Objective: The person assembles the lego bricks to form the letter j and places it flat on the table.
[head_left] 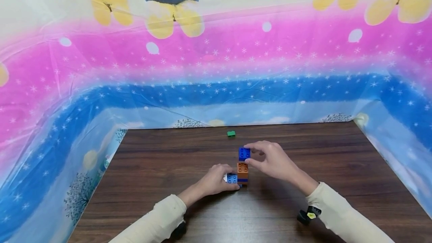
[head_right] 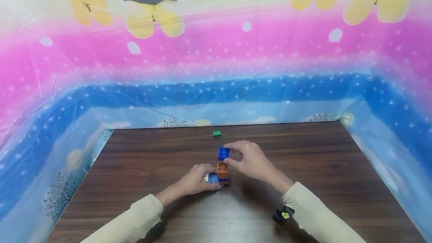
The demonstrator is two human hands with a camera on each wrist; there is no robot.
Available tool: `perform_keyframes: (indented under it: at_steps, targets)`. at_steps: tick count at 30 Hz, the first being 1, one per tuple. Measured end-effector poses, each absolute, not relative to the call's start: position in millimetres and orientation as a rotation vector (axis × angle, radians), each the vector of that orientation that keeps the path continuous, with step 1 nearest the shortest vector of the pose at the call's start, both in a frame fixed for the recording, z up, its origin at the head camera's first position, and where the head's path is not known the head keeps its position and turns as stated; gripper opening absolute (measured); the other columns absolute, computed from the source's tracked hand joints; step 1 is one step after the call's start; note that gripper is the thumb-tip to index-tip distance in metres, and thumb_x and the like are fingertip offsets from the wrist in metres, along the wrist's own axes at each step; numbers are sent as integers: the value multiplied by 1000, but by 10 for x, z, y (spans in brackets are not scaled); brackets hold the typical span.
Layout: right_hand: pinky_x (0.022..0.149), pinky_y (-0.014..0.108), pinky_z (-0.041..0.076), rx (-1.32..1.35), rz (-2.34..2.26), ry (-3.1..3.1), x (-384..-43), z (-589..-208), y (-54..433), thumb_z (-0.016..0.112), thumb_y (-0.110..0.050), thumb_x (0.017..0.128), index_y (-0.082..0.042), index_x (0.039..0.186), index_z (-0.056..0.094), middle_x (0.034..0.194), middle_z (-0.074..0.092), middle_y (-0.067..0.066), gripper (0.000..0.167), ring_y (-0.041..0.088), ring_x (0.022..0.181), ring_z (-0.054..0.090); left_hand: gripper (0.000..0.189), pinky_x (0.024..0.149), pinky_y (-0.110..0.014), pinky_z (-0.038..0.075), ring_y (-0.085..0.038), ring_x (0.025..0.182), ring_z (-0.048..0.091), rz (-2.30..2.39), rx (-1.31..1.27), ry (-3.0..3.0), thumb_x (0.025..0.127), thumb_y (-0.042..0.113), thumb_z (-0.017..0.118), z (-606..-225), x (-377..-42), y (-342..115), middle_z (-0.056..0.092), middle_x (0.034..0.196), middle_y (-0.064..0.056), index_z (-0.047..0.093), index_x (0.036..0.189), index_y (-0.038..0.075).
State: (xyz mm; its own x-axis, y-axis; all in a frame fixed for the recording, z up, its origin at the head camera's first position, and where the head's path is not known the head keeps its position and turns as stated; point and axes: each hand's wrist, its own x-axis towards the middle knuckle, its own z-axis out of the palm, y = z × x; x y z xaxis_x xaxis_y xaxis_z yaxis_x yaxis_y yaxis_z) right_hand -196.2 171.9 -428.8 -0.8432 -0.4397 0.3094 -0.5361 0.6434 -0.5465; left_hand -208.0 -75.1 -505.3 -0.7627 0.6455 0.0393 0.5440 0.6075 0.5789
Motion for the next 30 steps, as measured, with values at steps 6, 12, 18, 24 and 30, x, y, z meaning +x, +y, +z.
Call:
perform_keyframes:
  at_steps: [6, 12, 18, 24, 30]
  targets:
    - [82, 37, 56, 817, 948, -2718, -1889, -4293, 1694, 80, -30, 91, -17, 129, 71, 112, 73, -3, 41, 12, 99, 66, 40, 79, -29, 44, -2, 80, 56, 883, 1005, 2650, 90, 38, 79, -5062, -2087, -756, 71, 104, 5, 74, 122, 14]
    - [83, 37, 56, 825, 948, -2719, -1842, -4331, 1679, 80, -30, 90, -17, 127, 72, 113, 72, -3, 41, 12, 101, 67, 38, 83, -31, 43, -2, 84, 58, 884, 1011, 2650, 90, 39, 78, -5075, -2093, -758, 72, 105, 6, 74, 121, 16]
    - [84, 37, 57, 833, 953, -2723, -1809, -4371, 1689, 80, -30, 90, -17, 129, 71, 116, 72, -2, 42, 13, 103, 67, 39, 84, -32, 43, -2, 84, 58, 882, 1020, 2655, 90, 39, 79, -5073, -2088, -756, 72, 105, 6, 74, 120, 15]
    - [82, 34, 57, 859, 960, -2714, -1794, -4385, 1679, 80, -29, 90, -16, 128, 71, 115, 72, -2, 41, 12, 102, 67, 40, 83, -32, 43, -1, 80, 56, 881, 1023, 2657, 90, 39, 79, -5076, -2086, -762, 72, 104, 5, 74, 120, 13]
    - [81, 32, 57, 883, 958, -2706, -1792, -4388, 1665, 80, -28, 91, -15, 128, 72, 115, 72, -2, 40, 12, 100, 67, 40, 82, -30, 44, 0, 77, 56, 892, 1031, 2652, 90, 38, 79, -5068, -2077, -769, 72, 103, 4, 74, 121, 12]
